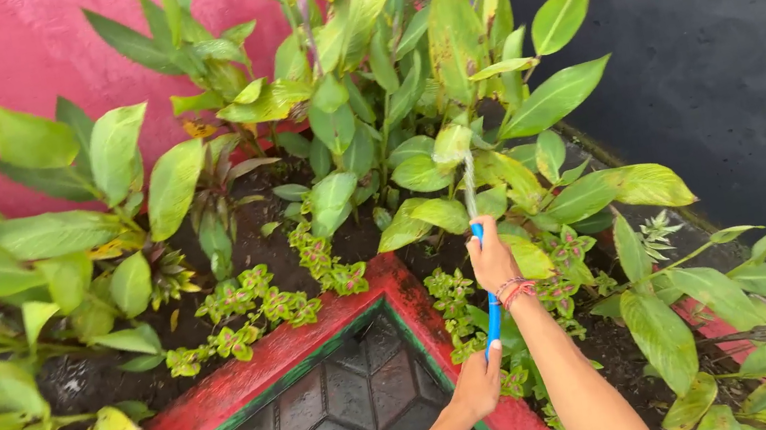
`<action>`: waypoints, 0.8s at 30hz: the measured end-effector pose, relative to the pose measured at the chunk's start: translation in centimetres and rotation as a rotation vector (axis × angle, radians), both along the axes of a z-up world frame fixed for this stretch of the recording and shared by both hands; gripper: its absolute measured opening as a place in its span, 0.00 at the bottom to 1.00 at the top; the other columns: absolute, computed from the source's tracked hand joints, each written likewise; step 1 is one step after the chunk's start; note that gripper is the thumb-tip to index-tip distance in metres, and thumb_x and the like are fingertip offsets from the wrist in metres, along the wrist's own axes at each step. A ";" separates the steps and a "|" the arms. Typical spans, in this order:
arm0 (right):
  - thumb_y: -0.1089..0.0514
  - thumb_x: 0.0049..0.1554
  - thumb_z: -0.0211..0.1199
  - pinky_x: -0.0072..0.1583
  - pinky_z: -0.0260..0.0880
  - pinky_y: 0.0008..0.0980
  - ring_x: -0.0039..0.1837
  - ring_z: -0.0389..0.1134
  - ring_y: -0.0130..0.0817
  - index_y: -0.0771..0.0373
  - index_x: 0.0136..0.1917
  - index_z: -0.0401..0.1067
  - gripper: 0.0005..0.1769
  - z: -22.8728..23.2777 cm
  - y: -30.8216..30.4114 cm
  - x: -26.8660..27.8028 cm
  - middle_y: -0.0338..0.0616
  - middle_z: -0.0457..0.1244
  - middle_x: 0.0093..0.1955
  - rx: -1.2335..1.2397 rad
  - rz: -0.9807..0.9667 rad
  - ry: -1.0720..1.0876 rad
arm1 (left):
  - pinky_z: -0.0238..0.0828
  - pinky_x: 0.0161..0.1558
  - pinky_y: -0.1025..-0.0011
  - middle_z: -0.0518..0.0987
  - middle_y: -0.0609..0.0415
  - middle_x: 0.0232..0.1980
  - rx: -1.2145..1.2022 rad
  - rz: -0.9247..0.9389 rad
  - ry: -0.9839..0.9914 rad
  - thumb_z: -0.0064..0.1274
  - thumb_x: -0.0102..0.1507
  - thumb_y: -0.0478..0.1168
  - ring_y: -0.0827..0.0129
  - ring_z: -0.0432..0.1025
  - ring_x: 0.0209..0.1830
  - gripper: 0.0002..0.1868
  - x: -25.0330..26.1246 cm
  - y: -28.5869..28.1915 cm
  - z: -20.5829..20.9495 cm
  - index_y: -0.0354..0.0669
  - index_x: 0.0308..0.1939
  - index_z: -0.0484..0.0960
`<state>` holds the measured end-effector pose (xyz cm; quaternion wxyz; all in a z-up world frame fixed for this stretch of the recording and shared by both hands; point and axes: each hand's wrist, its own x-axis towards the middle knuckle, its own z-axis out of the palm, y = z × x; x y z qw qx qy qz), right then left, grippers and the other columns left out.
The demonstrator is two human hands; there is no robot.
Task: Watering various green plants in a raised garden bed using a hose.
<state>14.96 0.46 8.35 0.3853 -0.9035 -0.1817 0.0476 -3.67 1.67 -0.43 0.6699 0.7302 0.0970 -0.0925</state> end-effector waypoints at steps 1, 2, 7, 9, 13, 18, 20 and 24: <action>0.53 0.67 0.44 0.27 0.45 0.35 0.21 0.45 0.33 0.54 0.66 0.57 0.15 -0.3 0.6 -0.4 0.38 0.48 0.23 -0.001 0.008 0.001 | 0.36 0.23 0.71 0.49 0.65 0.18 -0.001 0.008 0.001 0.21 0.74 0.68 0.75 0.39 0.15 0.31 -0.5 0.3 -0.1 0.57 0.22 0.53; 0.54 0.67 0.44 0.27 0.43 0.36 0.21 0.44 0.33 0.54 0.66 0.58 0.15 -0.5 1.4 -0.7 0.37 0.48 0.23 0.003 0.016 -0.010 | 0.37 0.24 0.70 0.49 0.64 0.18 0.006 0.037 0.012 0.22 0.74 0.68 0.75 0.39 0.16 0.31 -0.9 0.6 -0.2 0.57 0.22 0.53; 0.55 0.66 0.44 0.26 0.42 0.36 0.20 0.43 0.33 0.55 0.62 0.59 0.13 -0.9 4.5 -2.8 0.38 0.48 0.21 -0.022 0.075 -0.034 | 0.38 0.24 0.70 0.49 0.64 0.18 0.003 0.131 0.030 0.24 0.75 0.66 0.75 0.39 0.15 0.32 -2.9 2.1 -0.7 0.57 0.22 0.53; 0.54 0.66 0.44 0.26 0.43 0.35 0.21 0.43 0.31 0.55 0.63 0.60 0.13 -1.7 5.5 -3.2 0.36 0.47 0.22 -0.006 0.124 -0.021 | 0.39 0.25 0.69 0.49 0.64 0.18 0.021 0.140 0.048 0.23 0.76 0.65 0.74 0.40 0.16 0.32 -3.5 2.7 -0.8 0.57 0.21 0.53; 0.55 0.66 0.44 0.27 0.43 0.36 0.22 0.44 0.33 0.55 0.63 0.59 0.13 -0.6 6.9 -4.8 0.38 0.48 0.23 -0.007 0.100 0.001 | 0.37 0.27 0.69 0.49 0.63 0.19 0.021 0.173 0.054 0.24 0.76 0.65 0.74 0.40 0.17 0.32 -4.3 3.7 -0.9 0.56 0.22 0.52; 0.55 0.66 0.42 0.28 0.47 0.40 0.23 0.52 0.38 0.55 0.61 0.58 0.12 -0.7 7.6 -5.4 0.40 0.54 0.25 0.012 0.017 -0.077 | 0.38 0.28 0.68 0.50 0.63 0.20 0.029 0.195 0.033 0.22 0.75 0.65 0.74 0.42 0.19 0.31 -4.8 4.5 -0.7 0.55 0.24 0.53; 0.55 0.66 0.42 0.28 0.47 0.40 0.23 0.52 0.38 0.55 0.62 0.57 0.12 -0.3 7.6 -5.8 0.40 0.54 0.25 0.028 0.011 -0.084 | 0.38 0.27 0.68 0.50 0.63 0.19 0.028 0.195 0.034 0.21 0.75 0.66 0.74 0.42 0.18 0.31 -5.1 4.8 -0.3 0.55 0.23 0.53; 0.55 0.66 0.42 0.27 0.45 0.39 0.22 0.51 0.38 0.56 0.61 0.57 0.11 -1.0 7.6 -5.9 0.41 0.53 0.24 0.068 -0.011 -0.129 | 0.39 0.26 0.69 0.51 0.63 0.18 0.013 0.198 0.029 0.22 0.74 0.67 0.74 0.42 0.17 0.32 -5.5 5.0 -0.4 0.55 0.22 0.54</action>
